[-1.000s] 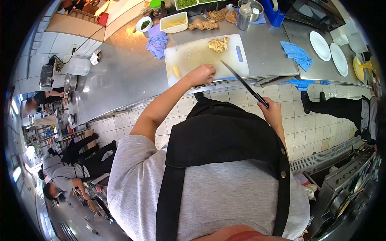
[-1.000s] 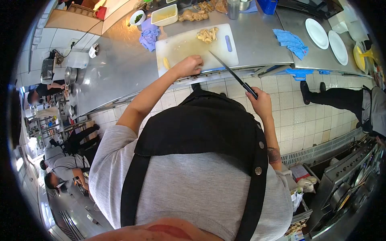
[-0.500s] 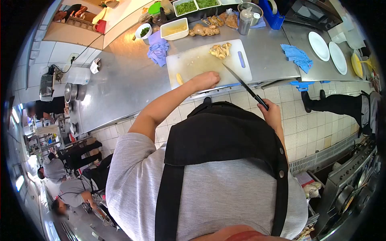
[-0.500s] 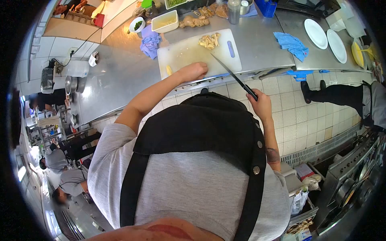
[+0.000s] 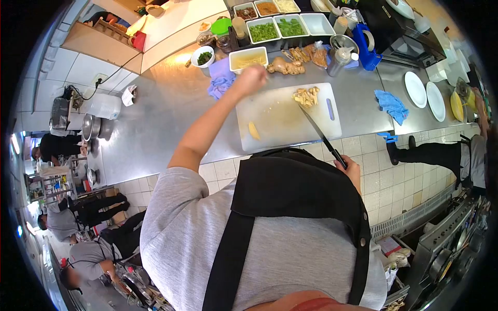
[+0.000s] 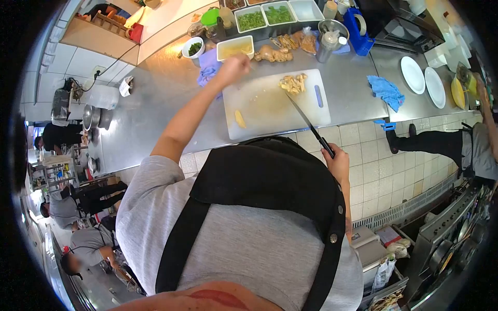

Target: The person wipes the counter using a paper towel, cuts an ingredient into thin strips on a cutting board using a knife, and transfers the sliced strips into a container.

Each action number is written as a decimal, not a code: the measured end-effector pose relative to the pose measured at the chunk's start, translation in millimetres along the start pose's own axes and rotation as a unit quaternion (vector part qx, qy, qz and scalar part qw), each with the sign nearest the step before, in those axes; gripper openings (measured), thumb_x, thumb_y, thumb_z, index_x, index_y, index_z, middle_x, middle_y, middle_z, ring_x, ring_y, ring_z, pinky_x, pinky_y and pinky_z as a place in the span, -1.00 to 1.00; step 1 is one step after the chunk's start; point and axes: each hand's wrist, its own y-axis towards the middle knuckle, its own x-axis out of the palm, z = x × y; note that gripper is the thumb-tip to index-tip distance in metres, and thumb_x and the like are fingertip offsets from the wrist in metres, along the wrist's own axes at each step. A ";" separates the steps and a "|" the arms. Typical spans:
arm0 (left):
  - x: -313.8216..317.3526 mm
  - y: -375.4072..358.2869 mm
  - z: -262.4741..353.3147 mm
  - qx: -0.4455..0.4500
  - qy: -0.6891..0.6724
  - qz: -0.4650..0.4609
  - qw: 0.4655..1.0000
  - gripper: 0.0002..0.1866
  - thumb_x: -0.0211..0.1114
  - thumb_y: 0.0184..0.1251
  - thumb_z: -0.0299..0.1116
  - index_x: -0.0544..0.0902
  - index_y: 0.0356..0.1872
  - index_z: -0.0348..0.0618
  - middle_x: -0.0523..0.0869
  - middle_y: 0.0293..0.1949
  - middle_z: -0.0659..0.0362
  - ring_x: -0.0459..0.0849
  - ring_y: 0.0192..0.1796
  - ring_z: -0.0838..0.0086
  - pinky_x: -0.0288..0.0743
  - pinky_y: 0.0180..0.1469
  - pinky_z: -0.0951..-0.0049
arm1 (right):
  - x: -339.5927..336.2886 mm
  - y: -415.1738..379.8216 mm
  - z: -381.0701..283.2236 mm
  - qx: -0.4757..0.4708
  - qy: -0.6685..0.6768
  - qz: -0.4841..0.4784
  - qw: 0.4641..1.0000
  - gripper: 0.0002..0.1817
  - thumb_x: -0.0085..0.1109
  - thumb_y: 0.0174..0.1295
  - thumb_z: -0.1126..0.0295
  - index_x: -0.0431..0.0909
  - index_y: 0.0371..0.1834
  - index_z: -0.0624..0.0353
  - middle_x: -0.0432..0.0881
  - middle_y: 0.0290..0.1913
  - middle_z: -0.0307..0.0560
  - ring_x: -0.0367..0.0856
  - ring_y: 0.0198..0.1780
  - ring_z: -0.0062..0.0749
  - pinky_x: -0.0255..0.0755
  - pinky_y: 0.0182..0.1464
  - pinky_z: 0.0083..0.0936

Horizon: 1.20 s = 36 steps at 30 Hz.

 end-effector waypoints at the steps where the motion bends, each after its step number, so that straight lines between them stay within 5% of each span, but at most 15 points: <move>1: -15.1 12.3 -15.7 -0.033 0.000 0.004 0.999 -0.86 0.26 0.10 -0.51 0.69 -0.30 -0.24 0.70 -0.35 -0.11 0.70 -0.30 -0.01 0.60 -0.15 0.14 | 5.1 1.1 0.5 -0.001 -0.001 0.005 1.000 -0.73 0.38 0.22 0.32 0.69 -0.12 0.28 0.58 -0.57 0.08 0.51 -0.58 -0.32 0.36 -0.46 -0.37; 5: -33.7 45.0 -70.7 -0.061 0.072 -0.077 0.993 -0.62 0.22 0.15 -0.50 0.71 0.04 -0.15 0.73 -0.22 -0.20 0.74 -0.18 -0.03 0.60 -0.03 0.11 | 22.7 1.4 -3.3 0.025 0.006 0.021 0.999 -0.74 0.37 0.22 0.33 0.69 -0.13 0.28 0.57 -0.58 0.08 0.49 -0.58 -0.32 0.35 -0.46 -0.36; 13: -38.7 64.9 -84.6 -0.105 0.053 -0.153 0.981 -0.47 0.35 -0.02 -0.58 0.66 0.11 -0.07 0.74 -0.38 0.07 0.73 -0.32 0.22 0.60 -0.17 0.25 | 35.4 -3.2 -20.4 0.060 -0.017 0.033 0.998 -0.73 0.39 0.21 0.32 0.69 -0.13 0.26 0.58 -0.60 0.06 0.49 -0.61 -0.28 0.35 -0.48 -0.35; 16: -26.0 59.6 -98.9 -0.062 -0.068 -0.120 0.989 -0.49 0.42 0.01 -0.51 0.67 0.10 -0.09 0.78 -0.32 0.04 0.77 -0.18 0.25 0.60 -0.11 0.27 | 35.3 -6.8 -28.0 0.055 -0.018 0.043 0.997 -0.75 0.39 0.21 0.32 0.69 -0.14 0.23 0.60 -0.59 0.08 0.54 -0.60 -0.22 0.38 -0.48 -0.35; 23: -21.3 48.1 -104.9 -0.091 -0.112 -0.180 0.973 -0.87 0.43 0.10 -0.44 0.81 -0.31 -0.16 0.81 -0.38 0.07 0.78 -0.32 0.38 0.61 -0.18 0.39 | 29.3 -19.9 -30.6 0.048 -0.047 0.044 0.997 -0.77 0.39 0.19 0.33 0.70 -0.14 0.18 0.63 -0.57 0.11 0.67 -0.53 -0.13 0.47 -0.42 -0.32; 29: -22.7 55.4 -118.7 -0.157 -0.048 -0.062 0.984 -0.84 0.43 0.06 -0.44 0.81 -0.30 -0.16 0.80 -0.36 0.03 0.80 -0.28 0.28 0.64 -0.13 0.31 | 34.5 -18.2 -31.6 0.036 -0.032 0.045 0.998 -0.76 0.38 0.19 0.34 0.69 -0.14 0.22 0.66 -0.54 0.13 0.70 -0.50 -0.14 0.50 -0.39 -0.34; 32: -3.7 54.3 -146.8 -0.116 0.022 -0.046 0.992 -0.84 0.41 0.03 -0.43 0.81 -0.32 -0.14 0.80 -0.35 0.00 0.79 -0.25 0.18 0.64 -0.13 0.23 | 36.5 -18.3 -31.4 0.034 -0.025 0.038 0.998 -0.75 0.38 0.19 0.35 0.68 -0.13 0.23 0.67 -0.52 0.13 0.71 -0.49 -0.14 0.51 -0.38 -0.34; 36: -19.7 53.8 -120.2 -0.074 0.062 -0.163 0.982 -0.81 0.39 0.03 -0.48 0.80 -0.28 -0.16 0.79 -0.29 -0.02 0.77 -0.21 0.11 0.63 -0.10 0.20 | 34.6 -16.4 -32.9 0.040 -0.035 0.031 0.998 -0.75 0.38 0.19 0.35 0.68 -0.13 0.23 0.67 -0.51 0.13 0.72 -0.47 -0.14 0.52 -0.36 -0.35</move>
